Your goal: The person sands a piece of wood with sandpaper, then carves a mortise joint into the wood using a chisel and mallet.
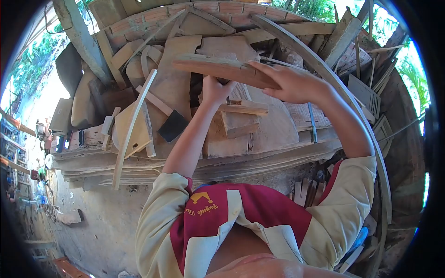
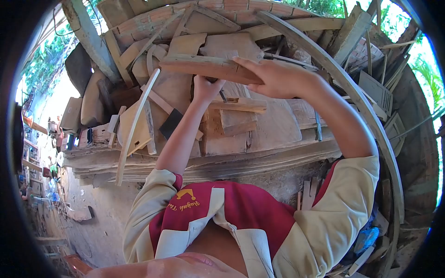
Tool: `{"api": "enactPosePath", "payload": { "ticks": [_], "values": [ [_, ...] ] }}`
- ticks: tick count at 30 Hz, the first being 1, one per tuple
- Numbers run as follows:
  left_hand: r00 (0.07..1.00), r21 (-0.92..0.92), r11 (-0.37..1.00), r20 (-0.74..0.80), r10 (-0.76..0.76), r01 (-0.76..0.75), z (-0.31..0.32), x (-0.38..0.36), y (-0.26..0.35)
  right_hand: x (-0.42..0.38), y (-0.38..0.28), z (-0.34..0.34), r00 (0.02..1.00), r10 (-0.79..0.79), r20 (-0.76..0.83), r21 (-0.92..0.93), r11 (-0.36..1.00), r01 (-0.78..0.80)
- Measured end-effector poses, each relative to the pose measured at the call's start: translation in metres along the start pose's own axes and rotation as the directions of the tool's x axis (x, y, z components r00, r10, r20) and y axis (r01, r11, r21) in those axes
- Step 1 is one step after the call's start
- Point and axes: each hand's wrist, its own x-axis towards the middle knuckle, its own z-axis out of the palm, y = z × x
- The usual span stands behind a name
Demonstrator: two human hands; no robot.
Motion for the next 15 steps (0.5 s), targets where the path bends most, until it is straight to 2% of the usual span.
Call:
{"api": "enactPosePath", "payload": {
  "ticks": [1,2,3,4,5,7,8,9,10,11,12,13,14,15],
  "values": [
    [0.998,-0.013,0.999,-0.040,0.052,-0.053,0.000,0.002,0.002,-0.004,0.001,-0.007,1.000,-0.002,-0.005,-0.004,1.000,0.002],
    [0.997,-0.012,0.998,-0.045,0.061,-0.061,-0.001,0.004,0.001,-0.010,0.001,-0.020,0.992,-0.062,-0.111,-0.073,0.996,0.054],
    [1.000,0.008,1.000,0.001,-0.012,0.012,-0.002,0.005,0.000,-0.015,-0.002,-0.031,0.969,-0.125,-0.211,-0.144,0.985,0.095],
    [0.995,0.031,0.995,0.051,-0.091,0.090,-0.003,0.004,-0.001,-0.015,0.001,-0.034,0.912,-0.216,-0.347,-0.017,0.974,0.225],
    [0.994,0.030,0.995,0.059,-0.092,0.091,-0.002,0.003,-0.003,-0.013,0.003,-0.033,0.914,-0.208,-0.348,-0.013,0.976,0.218],
    [0.997,0.056,0.997,0.058,-0.057,0.054,0.000,0.001,0.002,-0.007,0.005,-0.023,0.880,-0.154,-0.450,0.172,0.952,0.255],
    [0.996,0.053,0.997,0.066,-0.059,0.056,0.002,0.001,0.000,-0.003,0.011,-0.012,0.949,-0.104,-0.297,0.111,0.984,0.142],
    [0.999,0.042,0.999,0.038,-0.035,0.033,0.004,0.001,-0.001,-0.003,0.008,-0.013,0.951,-0.098,-0.293,0.115,0.984,0.136],
    [1.000,0.035,0.999,0.007,-0.011,0.010,0.004,0.000,-0.002,-0.002,0.003,-0.017,0.997,0.038,-0.068,0.076,0.997,-0.033],
    [1.000,0.039,0.999,0.011,-0.014,0.013,0.003,-0.002,-0.004,-0.003,-0.004,-0.024,0.971,0.185,0.150,0.002,0.982,-0.187],
    [0.999,0.066,0.997,0.040,-0.034,0.031,0.002,-0.001,0.002,-0.009,-0.016,-0.042,0.975,0.185,0.122,-0.105,0.979,-0.173],
    [0.996,0.092,0.995,0.069,-0.052,0.045,0.002,0.000,0.006,-0.009,-0.012,-0.042,0.975,0.188,0.116,-0.104,0.979,-0.176],
    [0.996,0.091,0.995,0.076,-0.050,0.043,0.003,0.001,0.005,-0.008,-0.006,-0.040,0.991,-0.042,-0.130,-0.044,0.998,0.037],
    [0.997,0.098,0.995,0.067,-0.040,0.034,0.003,0.001,0.004,-0.008,-0.002,-0.038,0.894,-0.252,-0.371,-0.042,0.966,0.255]
  ]
}}
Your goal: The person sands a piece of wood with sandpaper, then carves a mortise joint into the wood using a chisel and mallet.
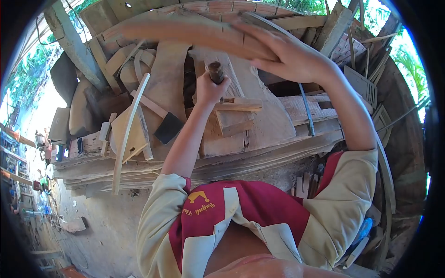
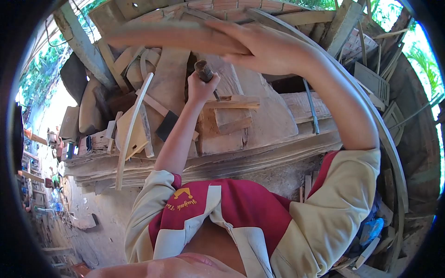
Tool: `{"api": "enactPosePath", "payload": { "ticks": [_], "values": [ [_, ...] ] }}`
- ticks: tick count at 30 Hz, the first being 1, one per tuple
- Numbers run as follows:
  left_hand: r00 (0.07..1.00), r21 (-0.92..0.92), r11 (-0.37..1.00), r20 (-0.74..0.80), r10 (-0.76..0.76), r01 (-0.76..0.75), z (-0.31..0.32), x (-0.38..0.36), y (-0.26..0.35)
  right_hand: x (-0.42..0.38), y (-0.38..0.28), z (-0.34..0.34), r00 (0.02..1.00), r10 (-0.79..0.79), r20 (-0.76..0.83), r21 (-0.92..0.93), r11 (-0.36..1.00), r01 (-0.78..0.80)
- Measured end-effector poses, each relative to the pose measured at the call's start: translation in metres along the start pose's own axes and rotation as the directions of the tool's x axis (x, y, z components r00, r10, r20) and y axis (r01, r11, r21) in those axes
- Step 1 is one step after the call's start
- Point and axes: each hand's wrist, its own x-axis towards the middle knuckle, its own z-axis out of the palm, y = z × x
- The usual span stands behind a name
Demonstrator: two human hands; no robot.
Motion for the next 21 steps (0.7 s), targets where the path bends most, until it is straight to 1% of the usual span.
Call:
{"api": "enactPosePath", "payload": {
  "ticks": [1,2,3,4,5,6,7,8,9,10,11,12,13,14,15,16,17,18,19,20,21],
  "values": [
    [1.000,0.006,1.000,-0.013,0.007,-0.007,0.002,-0.001,0.000,0.001,-0.002,0.003,0.998,0.043,-0.037,0.032,0.999,-0.041],
    [1.000,0.000,1.000,-0.013,0.004,-0.004,0.005,-0.001,-0.001,0.001,-0.003,0.009,0.999,0.045,-0.031,0.030,0.999,-0.044],
    [0.999,-0.014,0.999,-0.017,0.041,-0.041,0.005,-0.002,0.001,-0.001,-0.004,0.018,0.952,0.201,0.231,-0.007,0.979,-0.205],
    [0.997,-0.025,0.997,-0.023,0.078,-0.079,0.005,-0.003,0.002,-0.003,-0.003,0.027,0.816,0.341,0.467,-0.083,0.935,-0.343],
    [0.997,-0.021,0.997,-0.023,0.079,-0.080,0.005,-0.004,0.002,-0.003,0.010,0.029,0.807,0.332,0.489,-0.102,0.940,-0.326],
    [0.993,0.045,0.994,-0.049,0.105,-0.103,0.008,-0.004,0.003,-0.003,0.003,0.018,0.811,0.331,0.482,-0.099,0.940,-0.326],
    [0.988,0.108,0.986,-0.075,0.134,-0.126,0.009,-0.001,0.004,-0.002,-0.007,-0.002,0.845,0.314,0.433,-0.142,0.950,-0.280],
    [0.987,0.108,0.985,-0.077,0.143,-0.134,0.009,-0.001,0.004,-0.002,-0.013,-0.014,0.875,0.293,0.384,-0.190,0.953,-0.236],
    [0.995,0.095,0.992,-0.052,0.087,-0.082,0.008,-0.003,0.005,-0.003,-0.010,-0.014,0.940,0.199,0.278,-0.056,0.980,-0.191],
    [0.999,0.081,0.996,-0.026,0.030,-0.028,0.007,-0.002,0.006,-0.004,-0.005,-0.011,0.940,0.203,0.274,-0.062,0.979,-0.194],
    [0.999,0.076,0.997,-0.024,0.031,-0.029,0.008,-0.001,0.006,-0.005,0.000,-0.004,0.981,0.159,0.108,0.005,0.987,-0.161],
    [0.999,0.070,0.997,-0.028,0.040,-0.038,0.008,-0.003,0.008,-0.007,0.004,0.004,0.991,0.120,-0.058,0.069,0.991,-0.116],
    [0.998,0.066,0.997,-0.035,0.048,-0.045,0.008,-0.005,0.009,-0.008,0.007,0.016,0.991,0.121,-0.050,0.070,0.991,-0.117],
    [0.998,0.065,0.997,-0.037,0.042,-0.040,0.009,-0.007,0.006,-0.009,0.008,0.027,0.932,0.268,0.245,0.052,0.956,-0.289],
    [0.996,0.059,0.996,-0.052,0.070,-0.067,0.010,-0.006,0.004,-0.008,0.007,0.032,0.769,0.386,0.509,-0.017,0.898,-0.440],
    [0.993,0.056,0.994,-0.063,0.101,-0.098,0.009,-0.006,0.002,-0.010,0.005,0.028,0.770,0.386,0.507,-0.013,0.897,-0.441],
    [0.992,0.055,0.993,-0.067,0.106,-0.102,0.008,-0.005,0.001,-0.011,0.004,0.017,0.816,0.345,0.463,-0.047,0.929,-0.366],
    [0.998,0.021,0.998,-0.032,0.061,-0.060,0.006,-0.005,0.001,-0.011,0.004,0.010,0.857,0.297,0.421,-0.087,0.954,-0.287],
    [1.000,-0.011,1.000,0.009,0.014,-0.014,0.005,-0.005,0.000,-0.012,0.004,0.010,0.857,0.295,0.422,-0.091,0.954,-0.284],
    [1.000,-0.012,1.000,0.008,0.010,-0.010,0.004,-0.004,0.000,-0.014,0.003,0.011,0.962,0.172,0.211,0.080,0.978,-0.192],
    [1.000,-0.016,1.000,0.022,-0.019,0.020,0.004,-0.004,0.000,-0.014,0.003,0.014,0.997,0.068,-0.032,0.224,0.973,-0.059]
  ]
}}
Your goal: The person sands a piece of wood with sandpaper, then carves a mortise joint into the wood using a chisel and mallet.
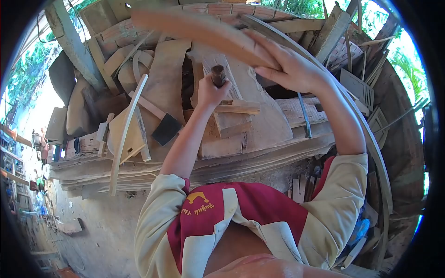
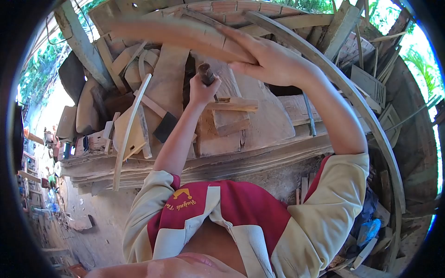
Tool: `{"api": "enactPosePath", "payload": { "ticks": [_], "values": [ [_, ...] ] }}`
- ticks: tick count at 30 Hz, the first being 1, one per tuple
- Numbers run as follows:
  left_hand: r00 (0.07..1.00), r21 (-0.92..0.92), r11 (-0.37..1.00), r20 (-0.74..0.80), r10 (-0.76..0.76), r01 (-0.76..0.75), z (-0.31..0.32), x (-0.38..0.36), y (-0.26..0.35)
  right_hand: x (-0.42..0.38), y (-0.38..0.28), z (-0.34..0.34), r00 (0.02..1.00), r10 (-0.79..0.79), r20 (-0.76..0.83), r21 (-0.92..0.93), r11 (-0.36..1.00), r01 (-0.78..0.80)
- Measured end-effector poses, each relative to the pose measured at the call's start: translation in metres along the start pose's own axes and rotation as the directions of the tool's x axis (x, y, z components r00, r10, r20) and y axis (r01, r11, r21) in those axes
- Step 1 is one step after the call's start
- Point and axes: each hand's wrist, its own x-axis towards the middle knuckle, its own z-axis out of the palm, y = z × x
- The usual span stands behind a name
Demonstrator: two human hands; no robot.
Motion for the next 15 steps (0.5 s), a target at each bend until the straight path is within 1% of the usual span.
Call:
{"api": "enactPosePath", "payload": {
  "ticks": [1,2,3,4,5,7,8,9,10,11,12,13,14,15],
  "values": [
    [1.000,-0.004,1.000,0.013,-0.029,0.029,0.000,0.000,0.000,0.000,0.004,0.007,1.000,0.001,0.003,0.002,1.000,-0.001],
    [0.999,-0.005,0.999,0.012,-0.033,0.033,0.001,0.001,-0.001,-0.001,0.011,0.016,0.993,0.049,0.110,-0.063,0.997,-0.042],
    [0.996,-0.038,0.996,-0.017,0.086,-0.087,0.002,0.000,-0.002,-0.002,0.014,0.022,0.972,0.102,0.213,-0.131,0.989,-0.075],
    [0.978,-0.067,0.976,-0.051,0.204,-0.207,0.002,-0.001,-0.001,0.007,-0.020,0.016,0.722,0.530,0.445,-0.426,0.834,-0.350],
    [0.978,-0.066,0.977,-0.051,0.202,-0.205,0.002,-0.002,-0.001,0.009,-0.029,0.006,0.721,0.529,0.447,-0.424,0.835,-0.349],
    [0.987,-0.051,0.988,-0.075,0.141,-0.145,0.002,0.001,0.001,0.011,-0.037,-0.007,0.834,0.392,0.388,-0.451,0.870,-0.200],
    [0.987,-0.051,0.988,-0.074,0.143,-0.147,0.002,0.002,0.001,0.010,-0.032,-0.007,0.835,0.393,0.386,-0.451,0.870,-0.201],
    [0.996,0.003,0.997,-0.039,0.077,-0.077,0.001,0.002,0.000,0.010,-0.022,-0.007,0.966,0.159,0.202,-0.347,0.934,-0.081],
    [1.000,0.059,0.998,-0.011,0.009,-0.008,0.000,0.002,-0.001,0.010,-0.016,-0.005,0.997,-0.080,-0.018,-0.272,0.960,0.072],
    [1.000,0.057,0.998,-0.013,0.007,-0.007,0.000,0.002,-0.001,0.010,-0.013,0.000,0.997,-0.080,-0.015,-0.272,0.959,0.073],
    [1.000,0.039,0.999,-0.016,0.023,-0.022,0.001,0.002,-0.002,0.010,-0.012,0.006,0.997,0.032,0.068,-0.237,0.971,-0.015],
    [0.999,0.023,0.999,-0.020,0.036,-0.036,0.001,0.001,-0.003,0.009,-0.012,0.010,0.978,0.139,0.155,-0.208,0.972,-0.106],
    [0.999,0.025,0.999,-0.022,0.032,-0.031,0.003,0.000,-0.007,0.008,-0.014,0.011,0.978,0.138,0.159,-0.204,0.973,-0.104],
    [0.988,0.094,0.987,-0.062,0.138,-0.132,0.004,-0.001,-0.008,0.008,-0.018,0.009,0.924,0.246,0.293,-0.306,0.939,-0.153]
  ]
}}
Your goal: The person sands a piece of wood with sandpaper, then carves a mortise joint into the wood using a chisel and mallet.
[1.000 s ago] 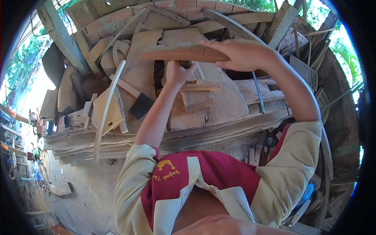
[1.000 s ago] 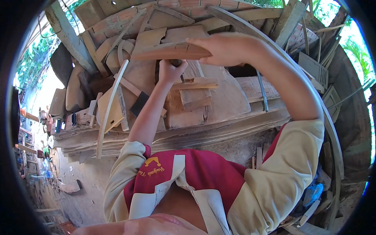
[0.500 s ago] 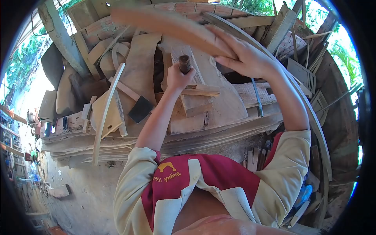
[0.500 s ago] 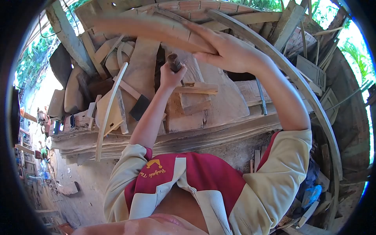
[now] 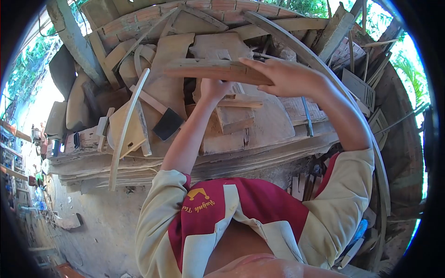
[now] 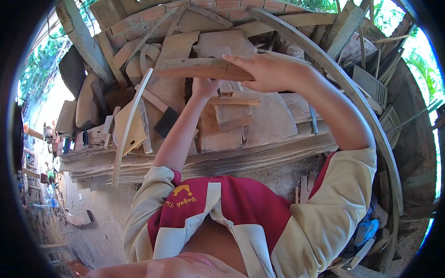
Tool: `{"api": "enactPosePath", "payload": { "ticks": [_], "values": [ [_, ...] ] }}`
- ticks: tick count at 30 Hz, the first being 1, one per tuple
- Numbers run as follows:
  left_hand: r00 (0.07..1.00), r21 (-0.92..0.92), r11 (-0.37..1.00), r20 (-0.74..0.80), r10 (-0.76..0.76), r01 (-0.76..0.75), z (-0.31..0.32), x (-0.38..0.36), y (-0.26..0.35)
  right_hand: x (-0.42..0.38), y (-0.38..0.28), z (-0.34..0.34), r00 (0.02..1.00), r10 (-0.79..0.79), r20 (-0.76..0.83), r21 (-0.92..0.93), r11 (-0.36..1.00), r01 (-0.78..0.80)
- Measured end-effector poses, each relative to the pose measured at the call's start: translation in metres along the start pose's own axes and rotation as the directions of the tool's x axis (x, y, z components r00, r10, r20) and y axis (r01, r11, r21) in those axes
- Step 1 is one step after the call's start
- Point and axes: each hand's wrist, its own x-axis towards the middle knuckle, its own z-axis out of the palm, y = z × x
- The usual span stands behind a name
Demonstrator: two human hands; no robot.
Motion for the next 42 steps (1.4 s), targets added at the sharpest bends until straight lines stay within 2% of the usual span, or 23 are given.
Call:
{"api": "enactPosePath", "payload": {
  "ticks": [1,2,4,5,6,8,9,10,11,12,13,14,15,16,18,21,23,24,26,32,35,37,42],
  "values": [
    [0.993,0.064,0.992,-0.048,0.111,-0.107,0.001,0.001,-0.001,-0.002,-0.002,-0.005,0.984,0.084,0.156,-0.101,0.992,-0.069],
    [0.992,0.064,0.992,-0.057,0.115,-0.112,0.001,0.003,-0.002,-0.005,-0.006,-0.016,0.985,0.081,0.152,-0.110,0.992,-0.065],
    [0.986,0.031,0.991,0.092,-0.136,0.134,-0.006,0.002,0.008,-0.014,-0.012,-0.033,0.998,0.060,0.005,-0.180,0.982,-0.058],
    [0.986,0.029,0.990,0.098,-0.139,0.136,-0.007,0.003,0.009,-0.008,0.009,-0.016,0.947,-0.152,-0.284,-0.120,0.985,0.122],
    [0.984,0.034,0.989,0.099,-0.148,0.146,-0.007,0.004,0.009,-0.004,0.015,-0.007,0.948,-0.147,-0.281,-0.118,0.986,0.118],
    [0.981,0.040,0.986,0.103,-0.163,0.159,-0.004,0.003,0.007,0.000,0.023,0.013,0.961,-0.088,-0.262,0.098,0.988,0.117],
    [0.992,-0.003,0.994,0.064,-0.112,0.112,-0.003,0.003,0.007,0.004,0.016,0.026,0.997,-0.017,-0.070,0.057,0.998,0.021],
    [0.998,-0.041,0.997,0.024,-0.059,0.060,-0.003,0.002,0.006,0.000,0.014,0.023,0.997,-0.018,-0.071,0.060,0.998,0.022],
    [0.998,-0.040,0.998,0.025,-0.054,0.055,-0.003,0.002,0.007,-0.009,0.013,0.014,0.997,0.075,0.036,0.039,0.996,-0.076],
    [0.997,-0.039,0.998,-0.056,0.051,-0.053,-0.002,0.002,0.010,-0.016,0.004,-0.003,0.977,0.167,0.136,0.002,0.986,-0.169],
    [0.981,-0.031,0.988,-0.126,0.148,-0.153,-0.001,0.000,0.012,-0.023,-0.001,-0.010,0.982,0.157,0.105,-0.061,0.987,-0.152],
    [0.983,-0.032,0.988,-0.113,0.145,-0.150,0.000,0.000,0.011,-0.026,0.005,-0.002,0.980,0.165,0.108,-0.052,0.986,-0.160],
    [0.999,-0.041,0.999,-0.024,0.026,-0.027,-0.002,0.002,0.008,-0.027,0.012,0.007,0.996,0.048,-0.075,0.057,0.997,-0.044],
    [0.994,-0.039,0.995,0.059,-0.091,0.094,-0.002,0.005,0.006,-0.027,0.017,0.012,0.962,-0.054,-0.269,0.135,0.986,0.093],
    [0.992,-0.049,0.993,0.071,-0.108,0.112,-0.003,0.005,0.004,-0.024,0.019,0.024,0.959,0.009,-0.284,0.184,0.982,0.045],
    [0.986,-0.097,0.984,0.089,-0.138,0.146,-0.001,0.004,-0.001,-0.006,0.033,0.069,0.915,0.280,-0.292,0.241,0.947,-0.212],
    [0.984,-0.134,0.978,0.105,-0.145,0.159,0.000,0.001,-0.003,0.014,0.047,0.112,0.864,0.375,-0.335,0.177,0.926,-0.334],
    [0.986,-0.149,0.979,0.110,-0.125,0.140,-0.001,0.000,-0.004,0.023,0.055,0.134,0.861,0.383,-0.336,0.185,0.923,-0.338],
    [0.989,-0.166,0.979,0.116,-0.097,0.116,-0.001,-0.001,-0.009,0.040,0.070,0.172,0.827,0.488,-0.278,0.131,0.873,-0.470],
    [0.991,-0.390,0.917,0.131,-0.030,0.080,-0.005,-0.008,-0.020,0.065,0.087,0.236,0.777,0.530,-0.339,0.010,0.828,-0.560],
    [0.982,-0.420,0.903,0.187,-0.019,0.097,-0.011,-0.009,-0.020,0.064,0.076,0.233,0.791,0.541,-0.284,-0.017,0.822,-0.569],
    [0.986,-0.541,0.831,0.161,-0.046,0.127,-0.013,-0.009,-0.023,0.064,0.073,0.238,0.810,0.513,-0.285,-0.064,0.832,-0.550],
    [0.987,-0.632,0.765,0.158,-0.028,0.122,-0.016,-0.014,-0.027,0.067,0.075,0.239,0.829,0.483,-0.282,-0.140,0.834,-0.534]
  ]
}}
